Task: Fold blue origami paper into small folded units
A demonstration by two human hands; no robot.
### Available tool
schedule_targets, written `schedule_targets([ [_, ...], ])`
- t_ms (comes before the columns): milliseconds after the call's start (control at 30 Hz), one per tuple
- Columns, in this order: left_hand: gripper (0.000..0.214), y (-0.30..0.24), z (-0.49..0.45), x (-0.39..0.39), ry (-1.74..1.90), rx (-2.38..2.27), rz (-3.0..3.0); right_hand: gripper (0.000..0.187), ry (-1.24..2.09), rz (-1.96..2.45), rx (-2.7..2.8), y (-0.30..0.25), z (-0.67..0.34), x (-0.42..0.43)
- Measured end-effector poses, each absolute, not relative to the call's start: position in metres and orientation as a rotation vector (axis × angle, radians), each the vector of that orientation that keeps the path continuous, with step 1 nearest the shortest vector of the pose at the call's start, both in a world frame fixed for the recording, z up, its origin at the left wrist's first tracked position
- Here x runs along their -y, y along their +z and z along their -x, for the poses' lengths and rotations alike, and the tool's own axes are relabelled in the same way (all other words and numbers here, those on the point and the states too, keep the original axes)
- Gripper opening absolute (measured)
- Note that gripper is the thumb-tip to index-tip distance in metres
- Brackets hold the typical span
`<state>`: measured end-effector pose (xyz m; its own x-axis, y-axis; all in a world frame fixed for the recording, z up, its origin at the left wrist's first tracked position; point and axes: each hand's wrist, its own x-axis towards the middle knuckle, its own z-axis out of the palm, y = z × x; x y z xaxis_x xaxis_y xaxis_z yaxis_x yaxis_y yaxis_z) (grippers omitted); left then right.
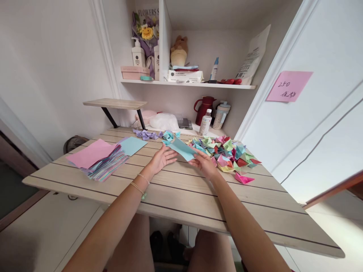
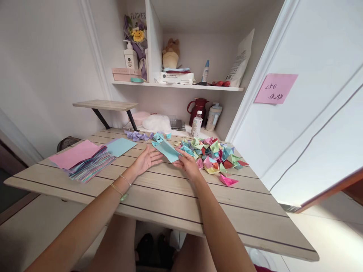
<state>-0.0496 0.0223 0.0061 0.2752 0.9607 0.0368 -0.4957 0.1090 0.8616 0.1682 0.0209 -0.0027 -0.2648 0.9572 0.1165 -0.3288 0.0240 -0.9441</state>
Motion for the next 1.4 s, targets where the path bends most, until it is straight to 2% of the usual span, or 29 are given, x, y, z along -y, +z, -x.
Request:
schedule_targets([
  [167, 0.036, 0.002, 0.041, -0.017, 1.139, -0.715, -1.015, 0.042, 1.355, 0.801, 1.445, -0.007, -0.155, -0.017],
  [400, 0.044, -0.004, 0.028, -0.016, 1.173, -0.755, -0.973, 0.035, 1.016, 0.923, 1.766, -0.007, -0.156, -0.012],
  [567, 0.040, -0.010, 0.028, -0.016, 1.320, -1.023, -1.124, 0.034, 1.225, 0.868, 1.595, 0.003, -0.152, -0.005],
  [700, 0.043, -0.007, 0.025, -0.009, 1.103, -0.921, -1.306, 0.045, 1.312, 0.938, 1.227, 0.007, -0.146, -0.002],
  [833, 0.045, -0.001, 0.022, -0.003, 1.033, -0.861, -1.359, 0.056, 1.307, 0.965, 1.149, 0.001, -0.144, -0.005],
  [1200, 0.035, 0.002, 0.024, -0.005, 1.016, -0.937, -1.196, 0.031, 1.406, 0.980, 1.124, -0.003, -0.144, -0.011],
  [1400, 0.037, 0.001, 0.023, -0.005, 0.976, -0.907, -1.202, 0.043, 1.426, 0.945, 1.115, -0.004, -0.137, -0.008],
])
